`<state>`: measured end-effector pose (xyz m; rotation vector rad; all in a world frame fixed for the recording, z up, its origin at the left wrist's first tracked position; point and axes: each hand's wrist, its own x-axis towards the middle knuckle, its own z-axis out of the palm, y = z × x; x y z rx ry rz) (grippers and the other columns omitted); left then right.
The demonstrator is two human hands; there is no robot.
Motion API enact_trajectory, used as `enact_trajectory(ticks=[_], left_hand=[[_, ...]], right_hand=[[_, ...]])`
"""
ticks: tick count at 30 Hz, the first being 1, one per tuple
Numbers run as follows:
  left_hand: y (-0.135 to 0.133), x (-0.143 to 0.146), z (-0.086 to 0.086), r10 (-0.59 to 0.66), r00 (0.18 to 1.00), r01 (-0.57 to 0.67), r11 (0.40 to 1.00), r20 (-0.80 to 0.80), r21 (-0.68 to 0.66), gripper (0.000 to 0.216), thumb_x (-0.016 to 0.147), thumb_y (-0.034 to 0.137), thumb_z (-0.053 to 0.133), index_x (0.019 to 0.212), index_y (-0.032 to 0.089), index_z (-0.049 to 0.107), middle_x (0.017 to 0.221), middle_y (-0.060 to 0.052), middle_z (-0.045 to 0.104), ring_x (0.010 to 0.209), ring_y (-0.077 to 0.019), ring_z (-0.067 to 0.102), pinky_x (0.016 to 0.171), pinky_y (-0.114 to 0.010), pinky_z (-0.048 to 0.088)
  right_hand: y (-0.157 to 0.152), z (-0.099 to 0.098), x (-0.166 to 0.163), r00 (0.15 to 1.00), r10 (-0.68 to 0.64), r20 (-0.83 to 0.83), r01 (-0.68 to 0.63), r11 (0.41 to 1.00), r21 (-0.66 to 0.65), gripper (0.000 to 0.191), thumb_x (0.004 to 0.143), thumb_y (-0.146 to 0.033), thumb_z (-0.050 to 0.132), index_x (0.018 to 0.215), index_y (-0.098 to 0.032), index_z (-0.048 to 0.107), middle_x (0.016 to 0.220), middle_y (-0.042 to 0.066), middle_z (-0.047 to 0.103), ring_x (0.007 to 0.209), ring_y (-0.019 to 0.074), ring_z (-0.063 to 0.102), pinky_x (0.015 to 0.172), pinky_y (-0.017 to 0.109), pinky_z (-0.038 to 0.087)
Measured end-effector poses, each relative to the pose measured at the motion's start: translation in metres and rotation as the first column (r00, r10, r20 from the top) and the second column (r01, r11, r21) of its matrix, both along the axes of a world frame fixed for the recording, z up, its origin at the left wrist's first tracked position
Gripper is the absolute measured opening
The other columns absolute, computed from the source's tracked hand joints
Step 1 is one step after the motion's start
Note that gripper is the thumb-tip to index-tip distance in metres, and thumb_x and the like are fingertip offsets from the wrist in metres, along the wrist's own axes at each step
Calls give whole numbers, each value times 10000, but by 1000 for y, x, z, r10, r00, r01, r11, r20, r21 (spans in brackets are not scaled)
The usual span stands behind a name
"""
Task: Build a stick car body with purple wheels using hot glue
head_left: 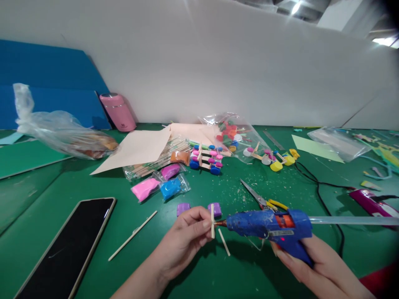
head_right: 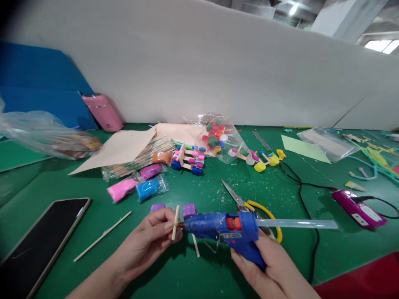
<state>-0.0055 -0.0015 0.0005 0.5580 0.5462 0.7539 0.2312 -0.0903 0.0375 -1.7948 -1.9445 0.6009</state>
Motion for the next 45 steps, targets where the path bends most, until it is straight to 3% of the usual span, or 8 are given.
enact_trajectory(ticks=[9, 16, 22, 27, 29, 35, 39, 45], left_hand=[[0, 0, -3, 20, 1000, -19, 1000, -16, 16, 88, 720, 151, 638, 643, 118, 610, 567, 0, 550, 521, -62, 427, 497, -180, 287], [2, 0, -2, 29, 1000, -28, 999, -11, 23, 87, 715, 158, 644, 641, 123, 615, 563, -3, 564, 509, -63, 429, 499, -183, 294], [3, -1, -4, 31, 1000, -31, 999, -2, 36, 91, 737, 157, 623, 654, 125, 608, 569, -5, 570, 496, -59, 419, 508, -193, 291], [4, 0, -3, 54, 999, -54, 997, -1, 53, 111, 759, 149, 599, 650, 129, 595, 555, 3, 552, 485, -57, 403, 495, -197, 277], [4, 0, -2, 69, 998, -68, 996, -12, 62, 128, 772, 149, 583, 645, 132, 586, 562, 7, 549, 484, -55, 397, 503, -199, 281], [7, -3, 1, 113, 993, -109, 989, -45, 96, 124, 760, 171, 602, 646, 130, 577, 566, 10, 549, 494, -54, 400, 508, -184, 290], [9, -5, 2, 143, 989, -138, 985, -47, 101, 109, 759, 171, 605, 658, 136, 580, 576, 15, 550, 504, -53, 415, 531, -182, 323], [9, -4, 2, 159, 986, -151, 982, -60, 111, 109, 758, 177, 606, 659, 139, 579, 576, 20, 536, 511, -50, 420, 507, -162, 319]], right_hand=[[-10, -6, -1, 999, -45, -9, 45, 999, 15, 221, 781, -386, 527, 912, -228, 609, 844, 44, 669, 734, 204, 638, 719, 280, 540], [-10, -9, 1, 997, -70, -34, 70, 998, -5, 215, 779, -381, 526, 901, -229, 619, 836, 46, 666, 732, 208, 633, 667, 269, 543], [-5, -11, 3, 978, -135, -159, 117, 986, -118, 192, 790, -373, 524, 860, -215, 607, 584, 1, 581, 460, 137, 532, 411, 200, 462], [23, -11, 23, 920, -235, -313, 227, 972, -62, 219, 796, -400, 509, 838, -194, 571, 598, -3, 605, 543, 157, 571, 501, 215, 483], [41, -14, 37, 918, -290, -269, 297, 955, -17, 263, 775, -413, 526, 888, -181, 575, 792, 29, 660, 679, 192, 603, 587, 241, 496], [79, -43, 68, 937, -338, 84, 335, 941, 44, 398, 794, -458, 457, 989, -130, 570, 787, 51, 669, 689, 220, 617, 601, 283, 481], [86, -58, 76, 921, -356, 160, 349, 934, 72, 423, 774, -455, 479, 985, -108, 597, 938, 123, 653, 815, 269, 612, 697, 354, 472], [70, -39, 40, 901, -383, 203, 325, 907, 266, 395, 760, -396, 521, 1056, -136, 541, 974, 133, 599, 883, 277, 565, 746, 380, 435]])
